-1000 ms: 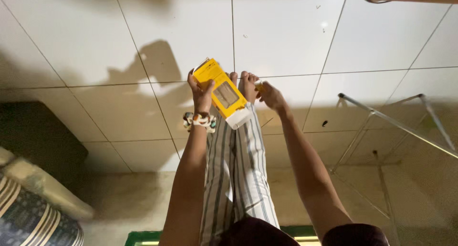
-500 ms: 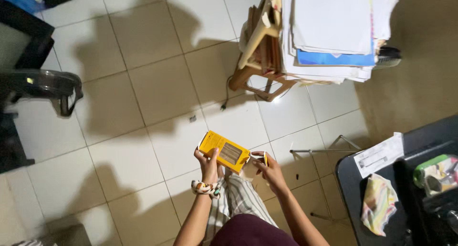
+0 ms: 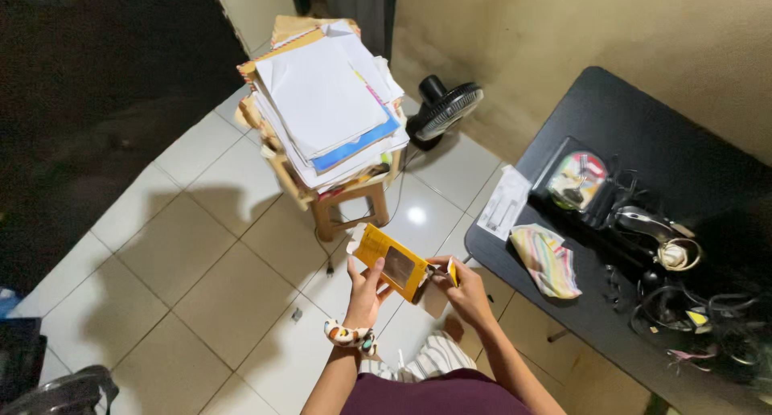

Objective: The person organizes a cluttered workspace by picking up various electronic accessories and cables from the floor and placing them on a desk. They then gather a stack of papers and envelopes, sort through them, and place them into a large envelope on the desk.

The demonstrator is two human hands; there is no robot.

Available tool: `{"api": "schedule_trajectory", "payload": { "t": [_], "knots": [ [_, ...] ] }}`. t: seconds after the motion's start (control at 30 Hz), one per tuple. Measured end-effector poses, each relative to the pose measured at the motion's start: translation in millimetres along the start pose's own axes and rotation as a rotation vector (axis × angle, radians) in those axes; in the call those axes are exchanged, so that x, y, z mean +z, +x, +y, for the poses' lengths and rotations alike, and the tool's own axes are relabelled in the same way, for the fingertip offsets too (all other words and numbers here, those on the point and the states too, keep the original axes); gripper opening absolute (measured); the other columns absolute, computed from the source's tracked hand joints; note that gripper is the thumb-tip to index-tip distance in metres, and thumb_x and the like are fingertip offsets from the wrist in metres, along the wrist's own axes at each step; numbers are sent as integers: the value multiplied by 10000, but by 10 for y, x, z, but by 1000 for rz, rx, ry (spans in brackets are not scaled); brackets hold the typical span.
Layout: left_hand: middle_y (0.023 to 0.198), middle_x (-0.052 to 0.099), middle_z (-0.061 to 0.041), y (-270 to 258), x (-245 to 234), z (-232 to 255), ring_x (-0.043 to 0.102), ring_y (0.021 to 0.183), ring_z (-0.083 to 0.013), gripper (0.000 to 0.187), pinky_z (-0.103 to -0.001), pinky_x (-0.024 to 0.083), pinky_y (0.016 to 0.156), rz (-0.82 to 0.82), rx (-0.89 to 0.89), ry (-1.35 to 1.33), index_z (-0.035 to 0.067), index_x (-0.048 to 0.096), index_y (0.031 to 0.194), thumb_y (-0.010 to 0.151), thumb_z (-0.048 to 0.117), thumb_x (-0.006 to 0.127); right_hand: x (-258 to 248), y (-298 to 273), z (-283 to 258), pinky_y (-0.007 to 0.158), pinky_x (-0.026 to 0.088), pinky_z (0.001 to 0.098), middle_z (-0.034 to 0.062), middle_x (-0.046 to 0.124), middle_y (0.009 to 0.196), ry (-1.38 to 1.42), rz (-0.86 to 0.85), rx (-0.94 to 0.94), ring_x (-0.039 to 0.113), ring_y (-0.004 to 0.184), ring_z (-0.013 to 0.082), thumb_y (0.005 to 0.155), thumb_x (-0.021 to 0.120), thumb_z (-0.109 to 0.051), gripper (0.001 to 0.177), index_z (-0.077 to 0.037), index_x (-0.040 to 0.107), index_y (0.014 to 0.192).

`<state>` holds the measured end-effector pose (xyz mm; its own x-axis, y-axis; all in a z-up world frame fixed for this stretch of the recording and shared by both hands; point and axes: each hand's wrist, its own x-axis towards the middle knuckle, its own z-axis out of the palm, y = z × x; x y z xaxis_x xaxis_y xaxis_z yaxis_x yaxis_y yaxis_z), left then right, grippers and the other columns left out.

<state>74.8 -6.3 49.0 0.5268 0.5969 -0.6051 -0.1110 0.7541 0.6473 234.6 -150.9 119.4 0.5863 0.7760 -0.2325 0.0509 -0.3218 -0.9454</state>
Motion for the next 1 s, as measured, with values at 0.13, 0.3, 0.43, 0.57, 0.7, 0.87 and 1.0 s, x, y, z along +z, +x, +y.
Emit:
{"api": "schedule_trajectory", "payload": {
  "t": [0.13,0.3,0.43,0.57,0.7,0.87,1.0],
  "knots": [
    [1380,495,-145,185,603,-46,577,1229,-310,1093,-524,556,905,-23,-161,131,326,-110,1559,849,439,713,-305,-166,-46,844,536,319,75,696,979,-231,76,-232,695,933,221,778,645,75,388,-78,734,1124],
    [1376,479,-169,584,1296,-518,574,1221,-315,1158,-509,565,905,-29,-22,88,282,-60,1561,785,217,798,-812,-42,132,820,543,319,90,686,999,-192,163,-219,702,933,235,810,644,53,367,-93,721,1137],
    [1408,486,-162,860,1897,-883,573,1257,-294,1160,-462,554,965,-37,147,23,229,-88,1551,816,120,803,-1394,85,407,801,531,323,84,706,975,-158,292,-91,649,881,206,850,755,-59,347,-99,695,1190],
    [1386,476,-144,994,2471,-1039,581,1206,-298,1118,-491,562,894,48,24,-33,263,-48,1544,790,144,769,-2043,149,660,834,542,277,39,720,1077,268,137,-57,672,957,125,865,782,-126,426,-82,640,1264],
    [1419,461,-140,991,2927,-1168,566,1233,-284,1098,-481,552,908,82,36,-60,261,-38,1549,819,157,776,-2483,197,719,871,551,259,-12,677,1181,350,75,-157,656,983,119,843,763,-115,490,-83,614,1308],
    [1441,442,-149,1036,3204,-1409,534,1268,-276,1138,-467,525,976,95,87,-103,256,-88,1554,815,154,772,-2630,251,745,810,542,261,50,702,1065,-33,283,-253,681,920,127,794,832,-80,419,-76,666,1178],
    [1496,391,-163,1098,3278,-1440,483,1328,-280,1161,-449,484,1041,124,148,-67,224,-111,1573,823,169,773,-2664,407,709,748,540,305,72,668,1082,-148,340,-212,633,821,172,765,828,-113,473,-92,623,1191]
  ]
}}
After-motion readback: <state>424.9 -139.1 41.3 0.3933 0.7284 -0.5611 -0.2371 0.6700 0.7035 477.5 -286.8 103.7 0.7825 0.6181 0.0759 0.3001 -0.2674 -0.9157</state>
